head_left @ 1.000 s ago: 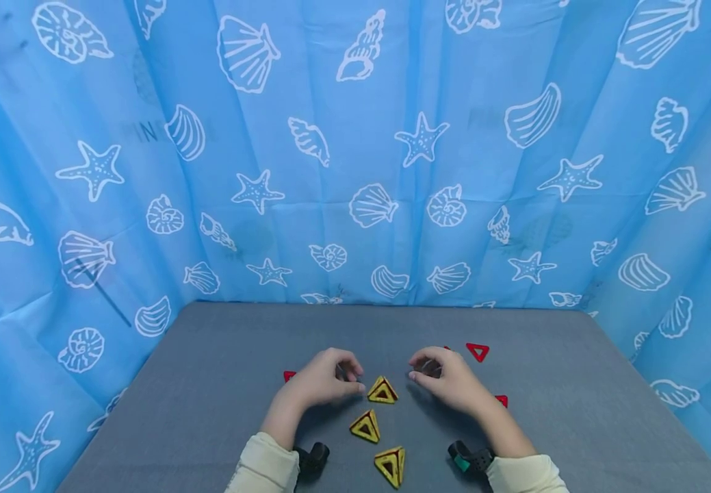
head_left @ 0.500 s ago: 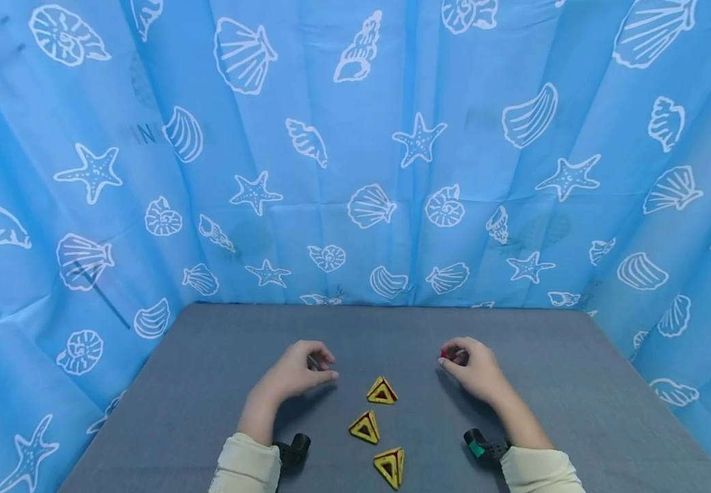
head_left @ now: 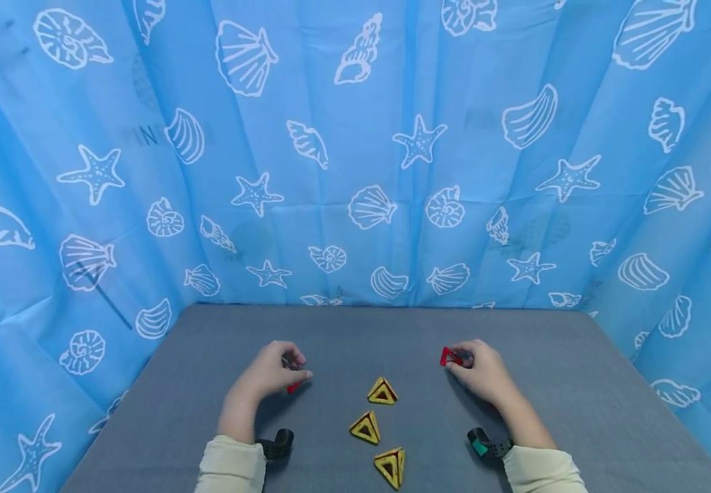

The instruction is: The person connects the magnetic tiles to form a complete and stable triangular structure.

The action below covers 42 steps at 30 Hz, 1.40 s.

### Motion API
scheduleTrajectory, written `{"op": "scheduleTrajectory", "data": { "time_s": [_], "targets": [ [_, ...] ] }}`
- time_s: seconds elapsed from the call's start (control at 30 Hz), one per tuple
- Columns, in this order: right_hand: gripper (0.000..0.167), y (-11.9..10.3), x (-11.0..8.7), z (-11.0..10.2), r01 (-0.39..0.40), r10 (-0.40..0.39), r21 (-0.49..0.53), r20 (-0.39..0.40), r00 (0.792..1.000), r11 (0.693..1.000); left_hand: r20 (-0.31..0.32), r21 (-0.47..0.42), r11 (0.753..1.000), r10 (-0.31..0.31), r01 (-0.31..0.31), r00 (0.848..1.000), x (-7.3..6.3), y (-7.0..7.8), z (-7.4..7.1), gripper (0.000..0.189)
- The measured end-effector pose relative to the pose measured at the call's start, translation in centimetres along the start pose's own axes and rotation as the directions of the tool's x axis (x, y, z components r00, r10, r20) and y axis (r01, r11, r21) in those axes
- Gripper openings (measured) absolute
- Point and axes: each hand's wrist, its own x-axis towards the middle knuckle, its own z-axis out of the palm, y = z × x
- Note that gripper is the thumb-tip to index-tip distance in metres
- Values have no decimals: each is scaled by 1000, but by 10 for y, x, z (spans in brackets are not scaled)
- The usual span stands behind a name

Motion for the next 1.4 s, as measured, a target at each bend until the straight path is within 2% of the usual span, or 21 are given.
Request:
{"op": "scheduleTrajectory", "data": {
  "time_s": [0.13, 0.37, 0.7, 0.9, 1.2, 1.4],
  "targets": [
    [34, 2, -1, 1, -21, 21, -10, 6, 1000, 1000, -3, 39, 997, -73, 73, 997, -2, -6, -4, 27],
    [34, 4, 0, 4, -45, 46, -14, 21, 999, 999, -25, 94, 982, -162, 164, 986, -5, -12, -8, 38],
    [34, 2, 2, 4, -96, 97, -22, 27, 995, 995, -23, 115, 971, -209, 210, 978, -10, -8, -11, 46],
    [30, 1, 1, 4, -100, 101, -28, 24, 995, 995, -45, 153, 966, -202, 206, 978, -9, -7, -10, 35],
    [28, 1, 0, 4, -78, 78, -16, 37, 996, 997, -69, 168, 977, -120, 130, 990, -3, -4, 3, 17],
    [26, -1, -1, 4, -79, 79, -17, 32, 996, 997, -66, 151, 984, -90, 99, 994, 2, 0, 13, 13]
  ]
}}
